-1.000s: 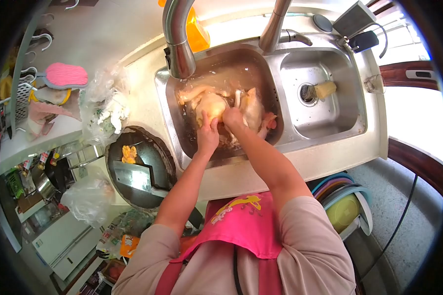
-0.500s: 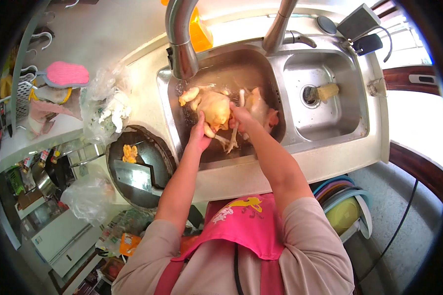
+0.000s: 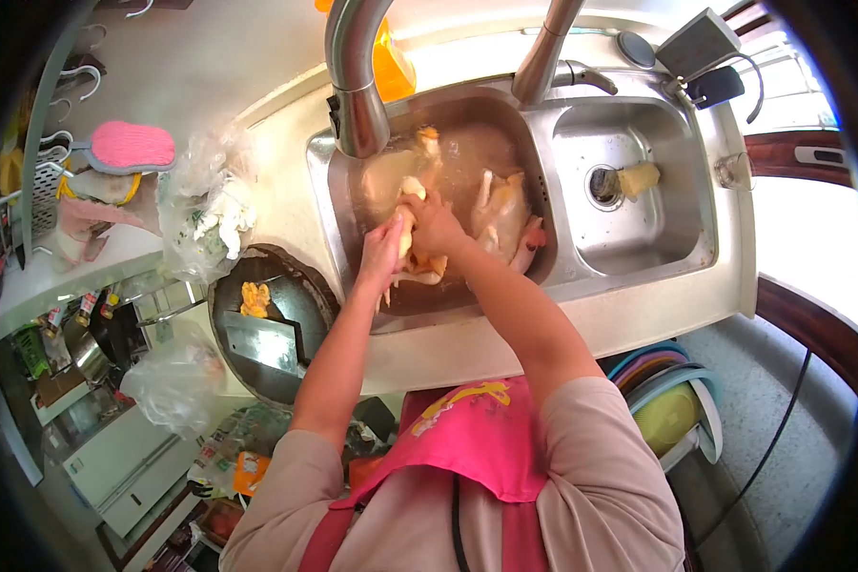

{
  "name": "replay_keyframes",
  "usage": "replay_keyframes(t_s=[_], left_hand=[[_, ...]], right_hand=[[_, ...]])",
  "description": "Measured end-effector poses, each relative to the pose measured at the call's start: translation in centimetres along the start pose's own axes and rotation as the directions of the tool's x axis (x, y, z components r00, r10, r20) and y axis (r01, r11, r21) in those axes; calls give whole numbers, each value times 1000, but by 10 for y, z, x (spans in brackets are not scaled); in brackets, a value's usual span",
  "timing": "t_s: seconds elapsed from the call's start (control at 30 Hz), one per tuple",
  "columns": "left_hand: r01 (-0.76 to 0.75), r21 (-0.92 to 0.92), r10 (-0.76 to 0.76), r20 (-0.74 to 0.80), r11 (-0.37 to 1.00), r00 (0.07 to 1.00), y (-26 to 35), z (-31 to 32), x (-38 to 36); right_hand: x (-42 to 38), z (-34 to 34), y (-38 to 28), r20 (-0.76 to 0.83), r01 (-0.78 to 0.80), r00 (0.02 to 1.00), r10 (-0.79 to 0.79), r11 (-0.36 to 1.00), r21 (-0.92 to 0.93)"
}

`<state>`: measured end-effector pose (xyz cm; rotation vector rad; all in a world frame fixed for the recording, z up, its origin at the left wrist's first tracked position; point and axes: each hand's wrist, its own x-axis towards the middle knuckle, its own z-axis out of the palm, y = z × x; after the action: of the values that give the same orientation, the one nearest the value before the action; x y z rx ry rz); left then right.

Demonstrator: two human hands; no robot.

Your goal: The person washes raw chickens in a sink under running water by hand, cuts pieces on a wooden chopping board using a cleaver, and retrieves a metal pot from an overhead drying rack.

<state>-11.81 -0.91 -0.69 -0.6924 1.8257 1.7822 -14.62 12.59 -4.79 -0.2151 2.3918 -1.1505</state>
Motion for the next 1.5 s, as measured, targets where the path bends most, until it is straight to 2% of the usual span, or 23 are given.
replay_keyframes(t_s=[0.07, 0.17, 0.27, 0.37, 0.47, 0.5, 0.57, 0.6, 0.7, 0.8, 0.9, 1.0, 1.03, 1.1, 1.13, 1.2, 1.23, 1.3, 1.33, 1.43, 1.47, 1.5], left_hand=[[92, -53, -91, 24, 994, 996, 7, -10, 0], [157, -48, -155, 27, 986, 987, 2, -13, 6], [171, 9, -171, 18, 985, 985, 4, -5, 9], [177, 31, -178, 44, 984, 983, 5, 5, 7], [145, 81, -155, 133, 986, 979, -1, 10, 6], [-44, 200, 23, 104, 979, 994, -12, 16, 10], [-387, 432, 376, 116, 814, 919, -38, 27, 19], [-273, 345, 237, 144, 898, 961, -35, 26, 17], [-210, 259, 205, 48, 943, 978, -56, 23, 24], [47, 97, -57, 102, 994, 993, -25, 30, -4], [-15, -91, 27, 131, 996, 991, -56, 26, 13], [-120, 254, 142, -70, 960, 987, -84, 17, 33], [-65, 223, 100, -150, 973, 984, -89, 20, 37], [48, 144, -2, -307, 988, 952, -101, 29, 37], [118, -46, -123, -156, 992, 980, -75, 34, 19], [273, -222, -286, -30, 936, 958, -80, 31, 36], [352, -297, -357, 41, 887, 933, -84, 26, 44], [310, -263, -337, -61, 914, 940, -85, 12, 53], [284, -244, -317, -110, 927, 942, -82, 8, 62], [162, -403, -209, -77, 901, 975, -73, 2, 71], [85, -328, -133, -127, 941, 983, -62, 10, 59], [41, -321, -79, -106, 946, 991, -61, 11, 56]], right_hand=[[7, 0, 22, 13, 94, 995, -94, 996, 2], [-1, -37, 21, 225, 79, 967, -121, 979, 188], [-4, -47, 43, 275, 109, 940, -200, 944, 312], [-12, -63, 42, 394, -73, 915, -89, 923, 378], [-9, -58, 41, 252, 71, 962, -107, 986, 150], [-5, -54, 40, 253, 71, 964, -79, 997, 42], [10, -45, 43, 245, 69, 969, -26, 983, -169], [12, -40, 58, 153, 209, 970, -190, 970, -126], [14, -62, 73, 225, 275, 931, -288, 957, 90], [5, -60, 84, 159, 281, 941, -297, 953, 118], [-2, -55, 95, 93, 238, 963, -254, 958, 157], [-7, -50, 96, 164, -86, 986, 30, 933, 349], [-9, -49, 93, 170, -194, 978, 123, 839, 508], [-18, -38, 81, 241, -367, 926, 291, 537, 759], [-18, -29, 83, 223, -397, 900, 374, 492, 775], [-11, -5, 86, 189, -440, 828, 528, 401, 804], [-6, 13, 89, 63, -432, 815, 575, 533, 727], [-1, 39, 81, -206, -432, 777, 595, 742, 513], [3, 35, 78, -153, -471, 801, 578, 767, 436], [23, 32, 69, -30, -544, 829, 559, 817, 192], [11, 36, 56, -116, -457, 826, 552, 775, 436], [8, 33, 44, -192, -358, 870, 455, 848, 391]])
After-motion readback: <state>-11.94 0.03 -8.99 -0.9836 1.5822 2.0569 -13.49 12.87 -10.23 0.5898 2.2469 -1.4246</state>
